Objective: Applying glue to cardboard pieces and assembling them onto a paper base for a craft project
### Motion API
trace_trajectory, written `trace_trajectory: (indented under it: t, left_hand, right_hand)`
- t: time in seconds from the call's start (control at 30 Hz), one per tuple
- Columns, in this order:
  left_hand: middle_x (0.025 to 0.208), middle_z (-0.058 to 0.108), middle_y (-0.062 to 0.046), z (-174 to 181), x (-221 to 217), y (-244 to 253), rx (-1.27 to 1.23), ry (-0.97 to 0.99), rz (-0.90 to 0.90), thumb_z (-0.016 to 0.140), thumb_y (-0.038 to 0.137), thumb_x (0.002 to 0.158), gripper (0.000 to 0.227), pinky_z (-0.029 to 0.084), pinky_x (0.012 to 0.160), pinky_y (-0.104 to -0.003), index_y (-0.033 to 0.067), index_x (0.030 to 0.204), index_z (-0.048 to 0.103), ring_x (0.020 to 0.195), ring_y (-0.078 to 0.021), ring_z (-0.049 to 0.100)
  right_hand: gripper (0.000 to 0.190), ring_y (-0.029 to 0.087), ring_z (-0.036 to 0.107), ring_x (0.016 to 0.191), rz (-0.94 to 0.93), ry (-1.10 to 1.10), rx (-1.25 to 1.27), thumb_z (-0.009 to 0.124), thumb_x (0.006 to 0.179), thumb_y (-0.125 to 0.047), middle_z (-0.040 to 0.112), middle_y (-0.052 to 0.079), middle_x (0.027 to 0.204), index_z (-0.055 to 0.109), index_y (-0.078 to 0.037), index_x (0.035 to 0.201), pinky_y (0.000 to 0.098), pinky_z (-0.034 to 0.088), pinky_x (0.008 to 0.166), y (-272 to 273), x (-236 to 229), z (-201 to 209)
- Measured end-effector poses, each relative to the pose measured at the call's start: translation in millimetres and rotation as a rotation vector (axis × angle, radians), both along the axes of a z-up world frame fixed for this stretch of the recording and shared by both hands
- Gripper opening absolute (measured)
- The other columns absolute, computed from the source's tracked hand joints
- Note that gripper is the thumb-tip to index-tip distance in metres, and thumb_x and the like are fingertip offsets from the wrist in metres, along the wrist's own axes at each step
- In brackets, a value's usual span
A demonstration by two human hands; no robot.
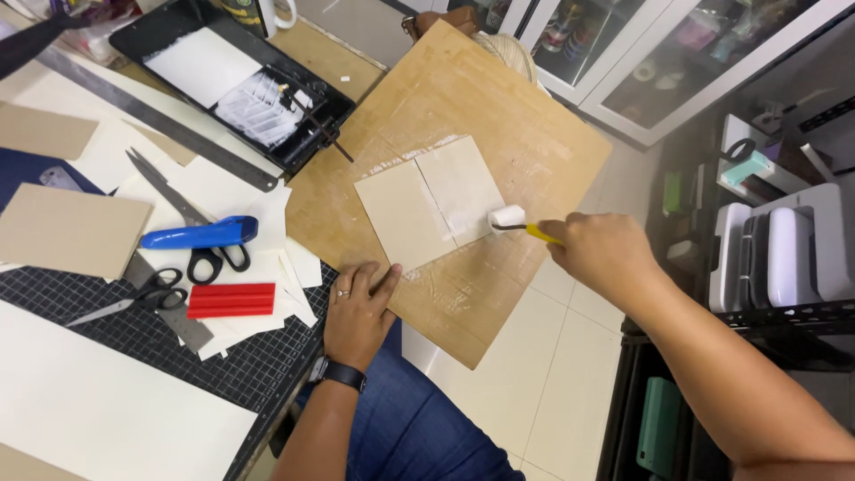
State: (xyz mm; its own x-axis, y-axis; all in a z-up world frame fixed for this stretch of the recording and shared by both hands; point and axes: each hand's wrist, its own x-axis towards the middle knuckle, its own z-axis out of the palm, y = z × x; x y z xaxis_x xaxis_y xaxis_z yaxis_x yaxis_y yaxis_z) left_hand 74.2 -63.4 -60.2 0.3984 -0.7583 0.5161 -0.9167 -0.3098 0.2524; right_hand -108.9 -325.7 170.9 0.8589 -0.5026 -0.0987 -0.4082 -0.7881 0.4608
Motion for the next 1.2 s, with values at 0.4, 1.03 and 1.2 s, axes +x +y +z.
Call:
trace_trajectory:
  t: [0.4,1.03,1.2]
  left_hand:
    - [0.131,0.053,-0.006,-9,-3,1,0.013,0.009,0.012,0.075,0.023,0.074,0.074,0.044,0.103,-0.049,0.0322,0.146,0.059,0.128,-0.0330,0.046]
    - [0.132,0.052,-0.005,-1,-4,4,0.067,0.068,-0.002,0.077,0.023,0.078,0.069,0.043,0.104,-0.048,0.0312,0.145,0.059,0.130,-0.0317,0.045]
    - [0.133,0.051,-0.006,-5,-1,1,0.061,0.077,-0.020,0.076,0.024,0.082,0.066,0.042,0.105,-0.049,0.0303,0.145,0.058,0.132,-0.0314,0.043]
  right_hand:
    - [0.028,0.025,0.076,0.064,0.047,-0.203,-0.079,0.070,0.085,-0.047,0.072,0.004,0.068,0.077,-0.020,0.092,0.0396,0.060,0.058,-1,16,-17]
    - [0.028,0.032,0.076,0.067,0.089,-0.138,0.106,0.064,0.088,-0.037,0.074,0.007,0.077,0.078,-0.034,0.112,0.0452,0.062,0.059,28,43,-40]
    - [0.028,0.030,0.074,0.063,0.158,-0.321,0.046,0.062,0.091,-0.040,0.071,0.004,0.076,0.074,-0.033,0.115,0.0446,0.060,0.055,12,85,-69]
